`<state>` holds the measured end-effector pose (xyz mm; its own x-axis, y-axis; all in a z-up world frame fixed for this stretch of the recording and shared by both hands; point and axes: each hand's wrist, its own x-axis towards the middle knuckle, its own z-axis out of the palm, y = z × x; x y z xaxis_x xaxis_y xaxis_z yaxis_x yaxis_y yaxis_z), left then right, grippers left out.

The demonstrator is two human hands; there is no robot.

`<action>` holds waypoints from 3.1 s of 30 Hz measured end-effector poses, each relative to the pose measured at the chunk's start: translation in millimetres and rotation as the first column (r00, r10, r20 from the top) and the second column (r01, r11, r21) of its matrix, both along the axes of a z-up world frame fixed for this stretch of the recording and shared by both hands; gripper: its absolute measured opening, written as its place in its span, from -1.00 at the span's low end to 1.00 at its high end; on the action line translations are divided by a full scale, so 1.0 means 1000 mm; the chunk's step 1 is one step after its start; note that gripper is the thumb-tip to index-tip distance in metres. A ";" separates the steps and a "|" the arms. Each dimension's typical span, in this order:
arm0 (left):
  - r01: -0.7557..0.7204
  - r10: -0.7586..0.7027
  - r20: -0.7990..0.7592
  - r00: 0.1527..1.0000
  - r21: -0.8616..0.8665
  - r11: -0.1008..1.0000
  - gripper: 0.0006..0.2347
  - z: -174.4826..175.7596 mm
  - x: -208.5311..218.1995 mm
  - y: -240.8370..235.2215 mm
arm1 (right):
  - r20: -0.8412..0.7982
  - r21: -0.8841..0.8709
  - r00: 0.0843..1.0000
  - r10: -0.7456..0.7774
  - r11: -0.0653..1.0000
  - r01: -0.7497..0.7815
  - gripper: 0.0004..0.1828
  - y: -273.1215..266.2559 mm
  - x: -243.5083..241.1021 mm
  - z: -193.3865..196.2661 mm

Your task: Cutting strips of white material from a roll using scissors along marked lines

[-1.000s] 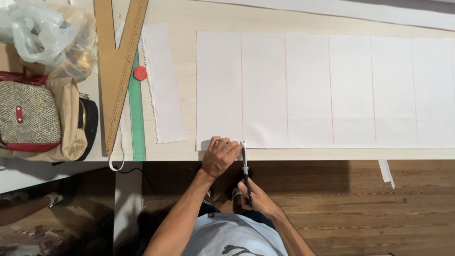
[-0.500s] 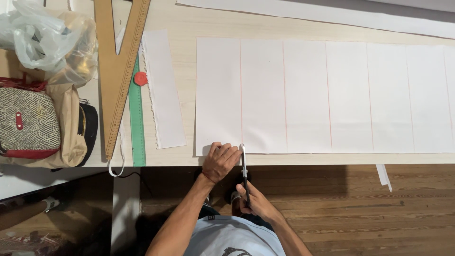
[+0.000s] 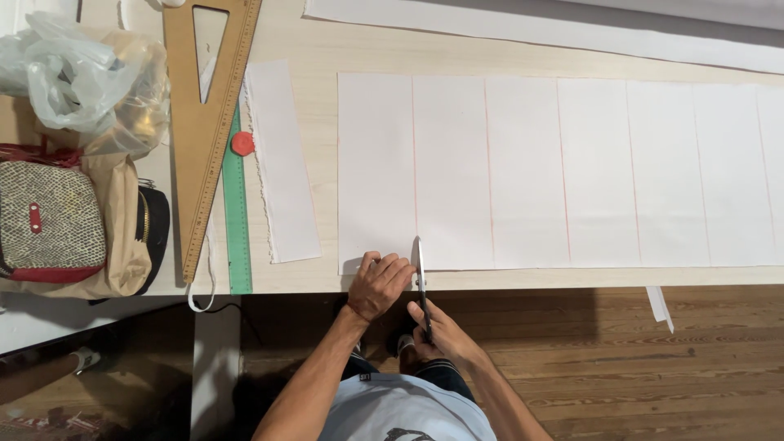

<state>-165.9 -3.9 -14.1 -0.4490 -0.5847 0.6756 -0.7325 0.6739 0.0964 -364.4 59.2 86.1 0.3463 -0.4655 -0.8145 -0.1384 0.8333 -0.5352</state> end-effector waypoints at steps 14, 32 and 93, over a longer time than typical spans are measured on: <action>0.106 -0.097 -0.077 0.992 0.124 0.987 -0.84 0.003 0.005 0.003 | -0.015 -0.180 0.997 0.081 0.980 -0.083 -0.17 -0.042 -0.003 -0.025; 0.175 -0.252 0.117 0.961 0.447 0.877 -0.48 0.000 0.027 0.005 | 0.027 -0.157 0.996 0.081 0.985 -0.076 0.05 -0.064 -0.005 -0.011; 0.193 -0.265 0.243 0.933 0.282 0.940 -0.60 0.012 0.039 -0.014 | 0.061 -0.196 0.997 0.035 0.980 -0.022 -0.41 -0.192 0.007 -0.035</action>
